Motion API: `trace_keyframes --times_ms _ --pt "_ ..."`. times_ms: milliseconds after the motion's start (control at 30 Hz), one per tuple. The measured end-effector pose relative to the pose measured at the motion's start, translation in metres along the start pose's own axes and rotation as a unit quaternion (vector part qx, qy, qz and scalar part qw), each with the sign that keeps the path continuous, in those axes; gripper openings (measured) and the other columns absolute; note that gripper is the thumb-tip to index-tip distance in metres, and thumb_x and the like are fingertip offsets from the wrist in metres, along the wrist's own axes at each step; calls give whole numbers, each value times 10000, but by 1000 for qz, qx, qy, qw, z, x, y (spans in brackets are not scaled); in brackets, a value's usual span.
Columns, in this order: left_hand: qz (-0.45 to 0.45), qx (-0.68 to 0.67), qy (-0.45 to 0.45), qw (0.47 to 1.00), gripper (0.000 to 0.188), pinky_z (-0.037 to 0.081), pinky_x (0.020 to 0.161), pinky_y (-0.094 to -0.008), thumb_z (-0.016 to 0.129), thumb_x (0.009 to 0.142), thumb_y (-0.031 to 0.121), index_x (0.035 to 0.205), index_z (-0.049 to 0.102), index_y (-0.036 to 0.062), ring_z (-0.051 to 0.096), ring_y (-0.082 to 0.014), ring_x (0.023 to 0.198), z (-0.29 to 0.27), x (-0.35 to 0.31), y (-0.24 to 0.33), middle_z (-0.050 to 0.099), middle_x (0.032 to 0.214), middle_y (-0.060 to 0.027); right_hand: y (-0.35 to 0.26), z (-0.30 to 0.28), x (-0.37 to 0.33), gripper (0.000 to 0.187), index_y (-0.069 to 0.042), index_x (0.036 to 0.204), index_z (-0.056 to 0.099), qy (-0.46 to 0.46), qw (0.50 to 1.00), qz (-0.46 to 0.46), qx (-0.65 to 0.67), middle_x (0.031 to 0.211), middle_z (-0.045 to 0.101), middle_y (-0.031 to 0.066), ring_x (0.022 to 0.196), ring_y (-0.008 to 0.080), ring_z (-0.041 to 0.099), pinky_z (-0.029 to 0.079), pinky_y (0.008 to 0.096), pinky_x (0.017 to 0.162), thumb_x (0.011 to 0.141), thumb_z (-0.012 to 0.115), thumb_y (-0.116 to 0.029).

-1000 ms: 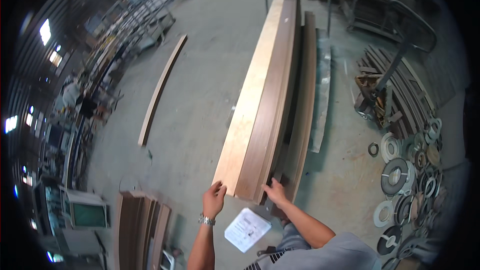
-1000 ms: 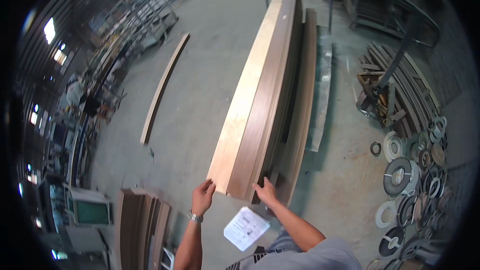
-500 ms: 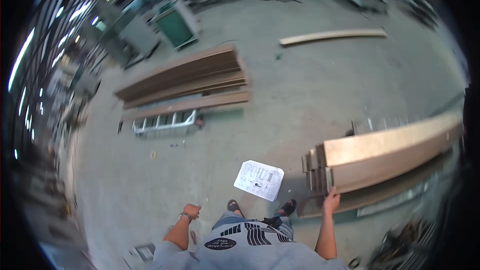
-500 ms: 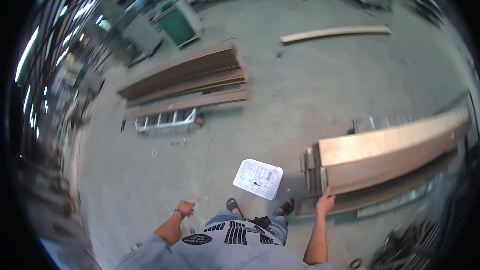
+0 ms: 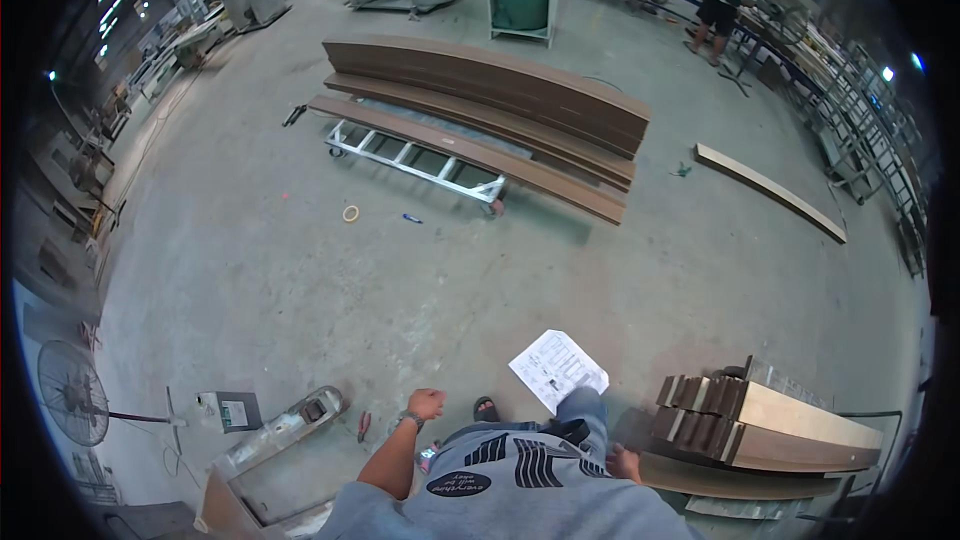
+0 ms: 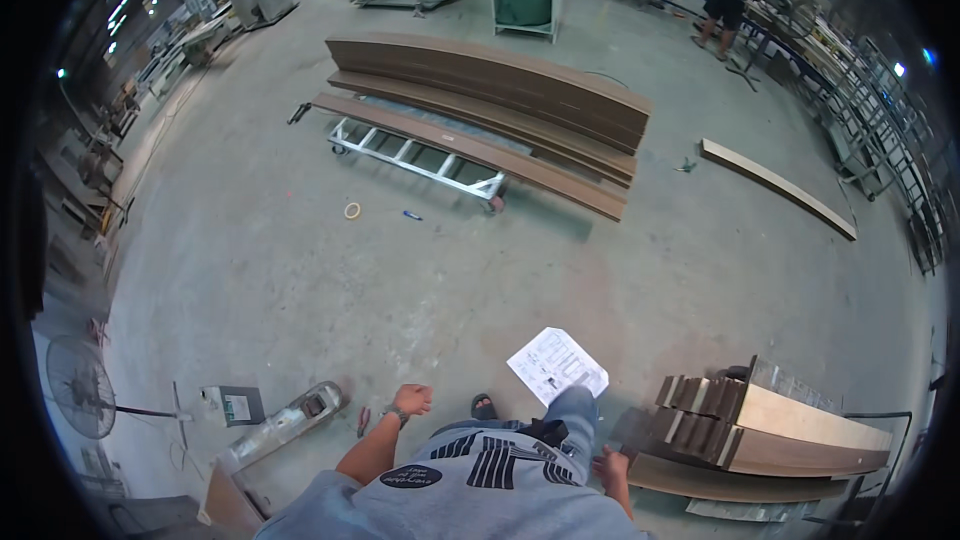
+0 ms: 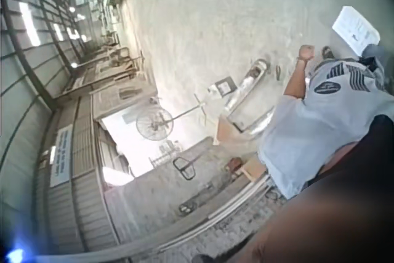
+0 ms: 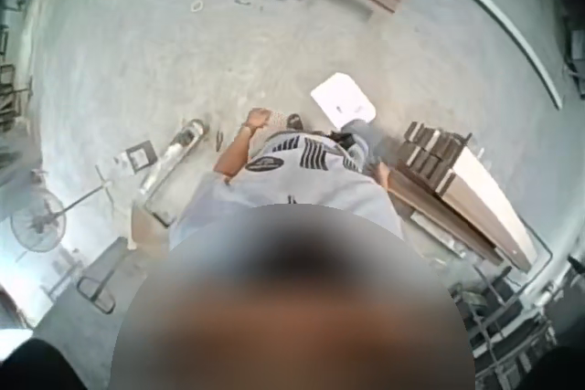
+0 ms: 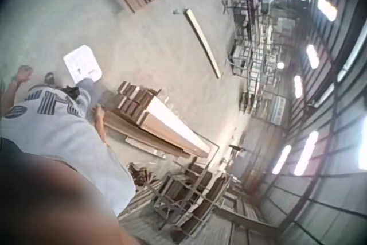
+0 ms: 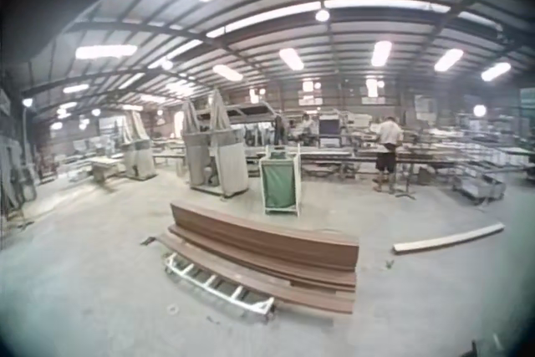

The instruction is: Sort wooden furniture boards, apply identification tape, and mark them with a pen.

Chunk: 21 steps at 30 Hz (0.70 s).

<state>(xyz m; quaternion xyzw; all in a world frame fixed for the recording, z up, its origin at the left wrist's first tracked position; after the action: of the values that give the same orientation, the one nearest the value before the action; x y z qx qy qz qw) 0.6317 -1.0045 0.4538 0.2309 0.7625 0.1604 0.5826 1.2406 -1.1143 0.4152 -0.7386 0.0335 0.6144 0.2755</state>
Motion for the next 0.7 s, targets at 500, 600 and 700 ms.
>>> trace_keyframes --times_ms 500,600,700 --pt "-106 -75 97 987 418 558 567 -322 672 942 400 1112 712 21 728 -189 700 -214 109 67 737 886 -96 -262 370 147 307 32 976 649 27 970 -52 -237 812 698 188 648 331 711 558 456 499 955 637 -274" --pt "-167 29 -12 986 420 571 626 -310 681 921 396 1101 736 21 737 -187 719 -232 132 125 749 890 -87 -350 507 187 260 -34 966 662 -18 974 -117 -194 809 687 162 614 275 692 553 423 508 913 658 -288" --pt "-77 55 45 995 366 570 664 -299 667 939 331 1117 734 19 743 -186 763 -316 168 195 753 913 -101 -432 713 153 308 -34 1105 652 -123 958 -155 -210 897 709 119 722 205 703 556 351 577 932 646 -289"
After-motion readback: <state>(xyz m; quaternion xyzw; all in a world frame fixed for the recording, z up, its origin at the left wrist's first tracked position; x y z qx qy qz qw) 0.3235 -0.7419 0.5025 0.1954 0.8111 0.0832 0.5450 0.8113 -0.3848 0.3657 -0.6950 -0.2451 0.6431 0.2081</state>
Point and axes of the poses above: each hand's wrist, its own x-axis towards the middle knuckle, its own z-axis out of the palm, y = z × x, the point moved 10 cm from there along x, towards the middle knuckle
